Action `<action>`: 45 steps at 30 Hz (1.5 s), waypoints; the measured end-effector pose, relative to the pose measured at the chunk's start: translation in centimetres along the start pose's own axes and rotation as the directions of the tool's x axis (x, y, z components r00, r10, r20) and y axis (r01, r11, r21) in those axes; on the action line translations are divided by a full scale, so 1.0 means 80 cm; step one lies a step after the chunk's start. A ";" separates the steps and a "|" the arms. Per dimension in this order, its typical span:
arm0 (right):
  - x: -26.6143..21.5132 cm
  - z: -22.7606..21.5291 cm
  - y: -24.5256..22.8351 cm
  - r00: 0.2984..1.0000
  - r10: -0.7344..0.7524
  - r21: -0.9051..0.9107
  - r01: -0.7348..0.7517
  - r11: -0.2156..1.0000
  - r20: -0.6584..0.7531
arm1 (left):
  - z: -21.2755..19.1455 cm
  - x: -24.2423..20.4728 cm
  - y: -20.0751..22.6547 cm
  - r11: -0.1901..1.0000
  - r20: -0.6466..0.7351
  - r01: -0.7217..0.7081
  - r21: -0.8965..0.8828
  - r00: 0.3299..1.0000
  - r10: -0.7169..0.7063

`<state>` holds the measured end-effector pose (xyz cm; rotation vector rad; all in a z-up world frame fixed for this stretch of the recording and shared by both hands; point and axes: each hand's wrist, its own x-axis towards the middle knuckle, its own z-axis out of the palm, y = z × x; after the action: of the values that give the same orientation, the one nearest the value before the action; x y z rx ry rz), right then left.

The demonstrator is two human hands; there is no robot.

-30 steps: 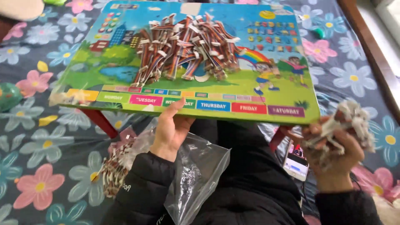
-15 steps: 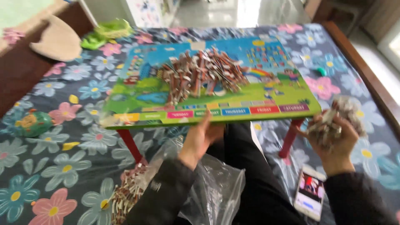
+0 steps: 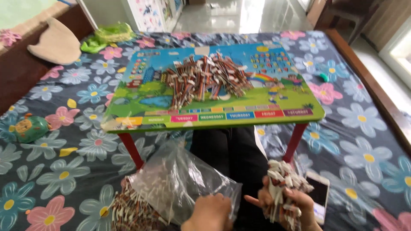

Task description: Peeling small white identification stickers from the ends of multi-colored ribbon cables and placing the cables into a plastic bag.

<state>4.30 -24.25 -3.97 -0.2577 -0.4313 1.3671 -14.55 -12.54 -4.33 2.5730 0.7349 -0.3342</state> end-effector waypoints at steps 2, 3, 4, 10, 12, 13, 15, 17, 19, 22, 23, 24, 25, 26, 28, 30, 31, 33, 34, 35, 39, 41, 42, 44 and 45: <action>-0.003 0.009 0.004 0.995 0.079 0.009 -0.078 0.997 -0.061 | -0.024 -0.008 0.008 0.993 0.118 0.091 0.079 0.988 -0.100; -0.003 0.008 0.006 0.995 0.071 0.013 -0.070 0.997 -0.075 | -0.026 -0.009 0.007 0.994 0.132 0.081 0.080 0.987 -0.091; -0.003 0.007 0.008 0.995 0.072 0.024 -0.071 0.997 -0.066 | -0.027 -0.009 0.006 0.997 0.077 0.032 0.069 0.996 -0.037; -0.012 0.012 0.019 0.969 0.166 0.027 -0.164 0.986 -0.185 | 0.001 0.000 -0.006 0.986 -0.054 -0.116 0.118 0.991 0.123; -0.013 0.009 0.017 0.970 0.170 0.032 -0.167 0.985 -0.176 | -0.003 0.001 -0.005 0.989 -0.058 -0.090 0.118 0.994 0.097; -0.012 0.010 0.017 0.975 0.161 0.038 -0.157 0.987 -0.154 | -0.007 0.000 -0.008 0.994 -0.005 -0.058 0.089 0.998 0.059; -0.012 0.009 0.016 0.979 0.148 0.046 -0.143 0.989 -0.137 | -0.014 -0.006 -0.016 0.997 0.053 -0.030 0.064 0.998 0.027; -0.015 0.004 0.017 0.973 0.167 0.026 -0.165 0.986 -0.160 | -0.019 -0.017 -0.026 0.992 -0.037 -0.066 -0.104 0.997 0.063; -0.010 -0.008 0.025 0.965 0.197 0.049 -0.191 0.980 -0.175 | -0.011 -0.015 -0.026 0.996 -0.081 -0.065 -0.060 0.995 0.060; -0.010 -0.012 0.034 0.941 0.244 0.041 -0.241 0.970 -0.233 | -0.002 -0.011 -0.022 0.997 -0.137 -0.073 -0.015 0.988 0.070; -0.009 -0.012 0.036 0.926 0.269 0.012 -0.276 0.961 -0.263 | 0.000 -0.009 -0.020 0.998 -0.157 -0.066 -0.007 0.986 0.064; -0.009 -0.012 0.034 0.924 0.255 0.019 -0.260 0.965 -0.286 | -0.003 -0.007 -0.016 0.996 -0.136 -0.086 -0.010 0.987 0.084; -0.009 -0.012 0.035 0.929 0.254 0.001 -0.263 0.965 -0.269 | -0.007 -0.008 -0.013 0.999 -0.103 -0.054 0.010 0.993 0.054; -0.008 -0.011 0.036 0.934 0.253 -0.016 -0.266 0.964 -0.252 | -0.011 -0.008 -0.010 0.999 -0.070 -0.022 0.032 0.997 0.024; -0.011 -0.015 0.036 0.932 0.252 -0.018 -0.266 0.964 -0.261 | -0.012 -0.007 -0.009 0.999 -0.052 -0.032 0.022 0.998 0.033; -0.010 -0.013 0.035 0.930 0.255 -0.025 -0.271 0.962 -0.264 | -0.014 -0.003 -0.007 0.999 -0.044 -0.037 0.011 0.998 0.037; -0.008 -0.010 0.035 0.898 0.280 -0.019 -0.304 0.952 -0.339 | -0.014 -0.001 -0.007 0.999 -0.034 -0.029 0.017 0.999 0.030; -0.004 -0.007 0.036 0.859 0.299 -0.007 -0.332 0.943 -0.416 | -0.018 0.000 -0.005 0.999 -0.020 -0.027 0.023 0.999 0.028; -0.002 -0.007 0.037 0.861 0.315 0.006 -0.341 0.940 -0.400 | -0.021 -0.001 -0.003 1.000 -0.002 -0.008 0.018 1.000 0.008; 0.000 -0.007 0.038 0.863 0.331 0.018 -0.351 0.936 -0.382 | -0.024 -0.001 -0.002 1.000 0.014 0.012 0.012 1.000 -0.012; -0.001 0.004 0.034 0.845 0.371 -0.012 -0.407 0.913 -0.385 | -0.040 -0.001 0.007 0.991 0.159 0.131 -0.005 0.979 -0.128; -0.003 0.009 0.034 0.875 0.355 -0.031 -0.386 0.922 -0.330 | -0.041 -0.002 0.003 0.997 0.163 0.076 -0.017 0.984 -0.072; -0.002 0.008 0.035 0.873 0.359 -0.028 -0.389 0.921 -0.329 | -0.041 -0.003 0.004 0.997 0.165 0.080 -0.017 0.983 -0.076; -0.001 0.007 0.036 0.863 0.364 -0.059 -0.408 0.911 -0.350 | -0.043 -0.002 0.005 0.995 0.171 0.096 -0.021 0.981 -0.092; 0.001 0.005 0.036 0.864 0.362 -0.062 -0.407 0.911 -0.350 | -0.044 -0.001 0.007 0.995 0.169 0.094 -0.021 0.982 -0.089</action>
<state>1.57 -23.61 -4.80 -0.7080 -0.1905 1.6502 -13.96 -11.34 -1.06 2.4520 0.7911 -0.5578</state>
